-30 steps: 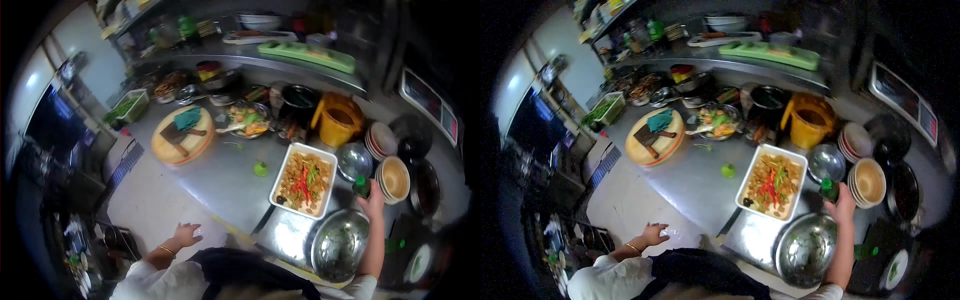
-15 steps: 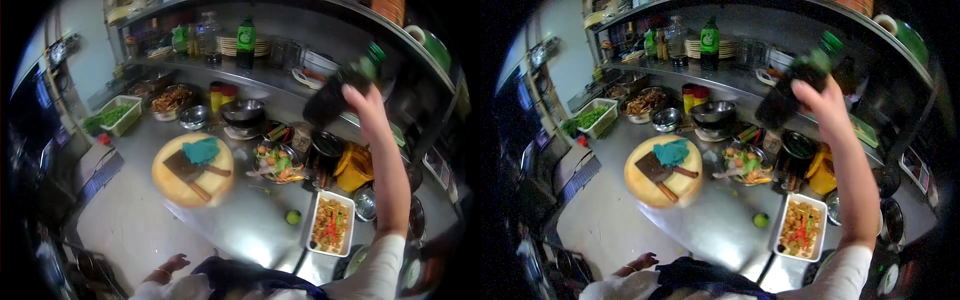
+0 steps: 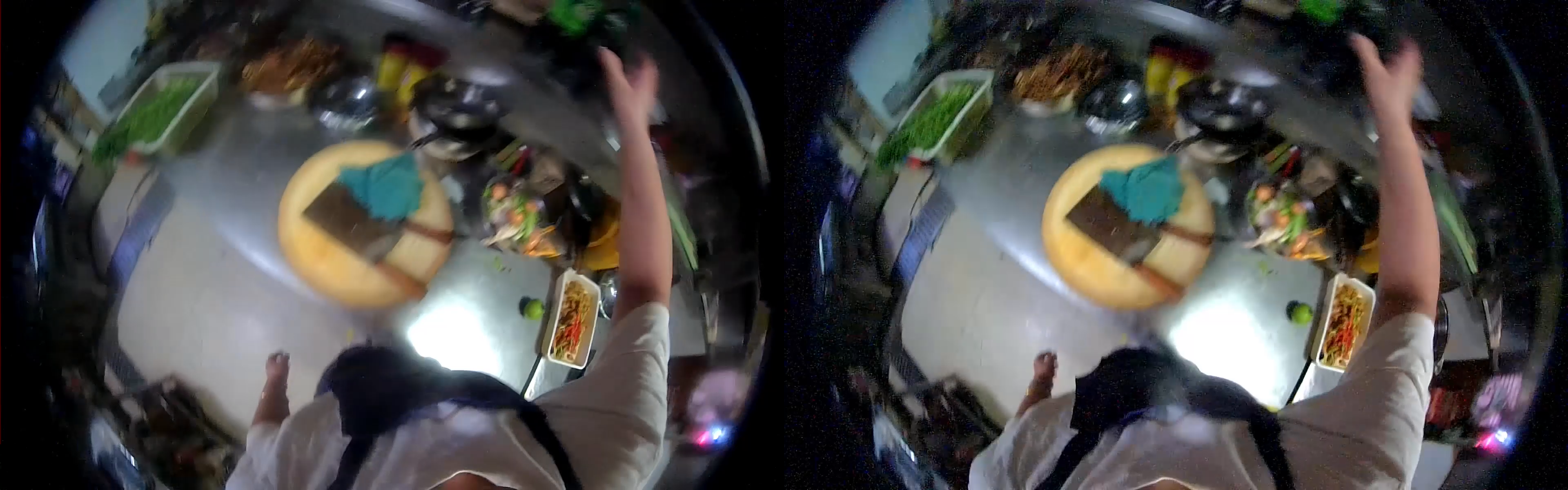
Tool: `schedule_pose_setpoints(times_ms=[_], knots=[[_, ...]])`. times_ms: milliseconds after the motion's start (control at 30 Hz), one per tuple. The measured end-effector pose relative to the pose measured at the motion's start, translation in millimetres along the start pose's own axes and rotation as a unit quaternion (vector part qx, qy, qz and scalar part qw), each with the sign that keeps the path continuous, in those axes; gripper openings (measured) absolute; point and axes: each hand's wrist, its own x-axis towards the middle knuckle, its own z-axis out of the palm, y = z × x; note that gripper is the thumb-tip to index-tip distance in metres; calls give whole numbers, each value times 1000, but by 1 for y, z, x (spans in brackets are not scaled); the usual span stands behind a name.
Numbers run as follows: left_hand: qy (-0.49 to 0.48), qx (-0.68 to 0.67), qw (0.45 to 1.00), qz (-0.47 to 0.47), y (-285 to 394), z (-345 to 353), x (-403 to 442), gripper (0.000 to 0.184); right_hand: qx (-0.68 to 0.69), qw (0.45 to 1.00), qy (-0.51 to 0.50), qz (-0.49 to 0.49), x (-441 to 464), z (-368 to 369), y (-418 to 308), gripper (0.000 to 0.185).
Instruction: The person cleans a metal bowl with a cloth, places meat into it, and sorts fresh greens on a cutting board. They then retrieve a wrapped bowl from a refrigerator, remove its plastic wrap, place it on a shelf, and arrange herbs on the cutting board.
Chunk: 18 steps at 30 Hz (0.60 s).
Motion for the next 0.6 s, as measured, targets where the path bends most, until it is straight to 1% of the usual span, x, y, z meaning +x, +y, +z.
schedule_pose_setpoints(times_ms=[33, 67, 100, 133, 167, 200, 267, 300, 333, 400, 433, 500, 533, 567, 600], knots=[[54, -60, 996, -37, 24, 6, -28, 37, 18, 995, 34, -97, -34, 2, -7, 59], [33, -87, 995, -34, 23, 2, -34, 41, 40, 977, 80, -195, -64, -3, -16, 46], [35, -28, 999, -15, -1, -4, -23, 42, 38, 973, -31, -226, -103, -9, -17, 34], [35, 29, 999, 7, -25, -8, -13, 44, 38, 955, -137, -261, -145, -4, -10, 22], [32, 80, 996, -23, -10, -9, -36, 48, 65, 933, -214, -282, -179, 9, -19, 22], [24, 76, 996, -44, -15, -14, -37, 50, 93, 906, -292, -293, -213, 22, -28, 22], [12, 147, 988, -44, 4, -30, -50, 52, 133, 889, -383, -212, -267, 69, -42, 38], [23, 136, 988, -71, 14, -38, -53, 53, 133, 885, -411, -174, -289, 95, -49, 46], [35, 171, 984, -33, 35, -49, -61, 54, 135, 877, -440, -135, -306, 122, -56, 55], [47, 154, 986, 38, 63, -66, -56, 54, 60, 868, -470, -149, -332, 175, -50, 63], [55, 100, 993, 43, 92, -71, -58, 51, 33, 875, -460, -147, -351, 203, -40, 57], [60, 24, 994, 94, 138, -90, -42, 49, 4, 869, -492, -62, -361, 236, -35, 44], [55, -13, 991, 121, 165, -100, -28, 48, 2, 894, -443, -60, -363, 243, -38, 30], [59, -33, 986, 151, 203, -108, -19, 46, 15, 894, -446, -40, -363, 248, -37, 26], [60, -53, 980, 181, 244, -121, -2, 45, 0, 895, -445, -40, -362, 254, -35, 25]])
